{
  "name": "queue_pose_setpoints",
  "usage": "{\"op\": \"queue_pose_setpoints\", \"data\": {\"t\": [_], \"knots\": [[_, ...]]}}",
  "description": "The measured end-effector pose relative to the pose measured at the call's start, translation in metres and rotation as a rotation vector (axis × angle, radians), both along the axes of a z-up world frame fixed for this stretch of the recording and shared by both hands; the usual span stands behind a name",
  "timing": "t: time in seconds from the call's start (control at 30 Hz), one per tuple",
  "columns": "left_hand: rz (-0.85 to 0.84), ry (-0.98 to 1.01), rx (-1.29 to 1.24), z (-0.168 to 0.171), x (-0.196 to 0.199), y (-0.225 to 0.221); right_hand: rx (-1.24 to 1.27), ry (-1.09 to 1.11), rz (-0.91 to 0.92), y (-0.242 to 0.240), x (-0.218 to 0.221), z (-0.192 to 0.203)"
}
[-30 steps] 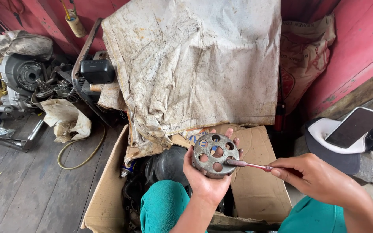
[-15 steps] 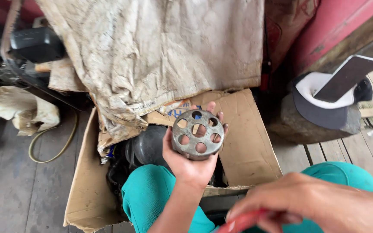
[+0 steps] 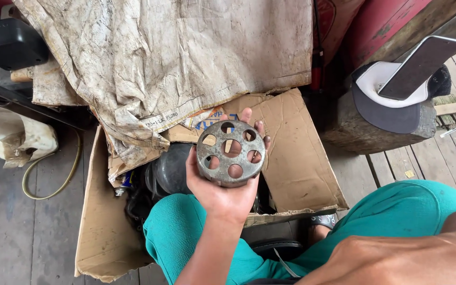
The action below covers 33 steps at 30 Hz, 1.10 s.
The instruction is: Cleaning a circular metal component with holes using a small brush.
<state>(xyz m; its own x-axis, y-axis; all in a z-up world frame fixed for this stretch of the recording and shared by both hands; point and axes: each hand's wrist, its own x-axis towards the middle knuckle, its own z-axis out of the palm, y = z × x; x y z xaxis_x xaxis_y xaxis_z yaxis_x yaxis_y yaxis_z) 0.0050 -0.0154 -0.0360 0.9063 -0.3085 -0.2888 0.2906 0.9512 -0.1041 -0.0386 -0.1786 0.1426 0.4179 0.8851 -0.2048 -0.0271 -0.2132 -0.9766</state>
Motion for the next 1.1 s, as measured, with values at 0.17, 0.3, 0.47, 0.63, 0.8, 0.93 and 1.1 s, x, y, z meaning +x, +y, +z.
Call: {"op": "queue_pose_setpoints", "data": {"t": [0.17, 0.3, 0.47, 0.63, 0.8, 0.93, 1.1], "knots": [[0.004, -0.016, 0.0, -0.003, -0.001, 0.001, -0.013, 0.075, -0.044, 0.002, -0.001, -0.004], [0.008, -0.047, 0.004, -0.01, 0.001, -0.001, -0.243, -0.337, -0.333, -0.011, -0.001, -0.023], [0.004, 0.158, 0.075, 0.015, 0.003, 0.002, -0.556, -0.635, -0.597, -0.044, 0.009, -0.081], [0.015, 0.142, 0.025, 0.017, 0.004, 0.004, -0.843, -0.609, -0.598, -0.07, 0.017, -0.118], [0.025, 0.169, -0.025, 0.021, 0.005, 0.003, -0.996, -0.655, -0.642, -0.085, 0.026, -0.13], [0.033, 0.126, -0.011, 0.015, 0.006, 0.004, -0.758, -0.556, -0.513, -0.089, 0.03, -0.139], [0.009, 0.104, -0.009, 0.011, 0.007, 0.005, -0.784, -0.667, -0.551, -0.097, 0.043, -0.15]]}}
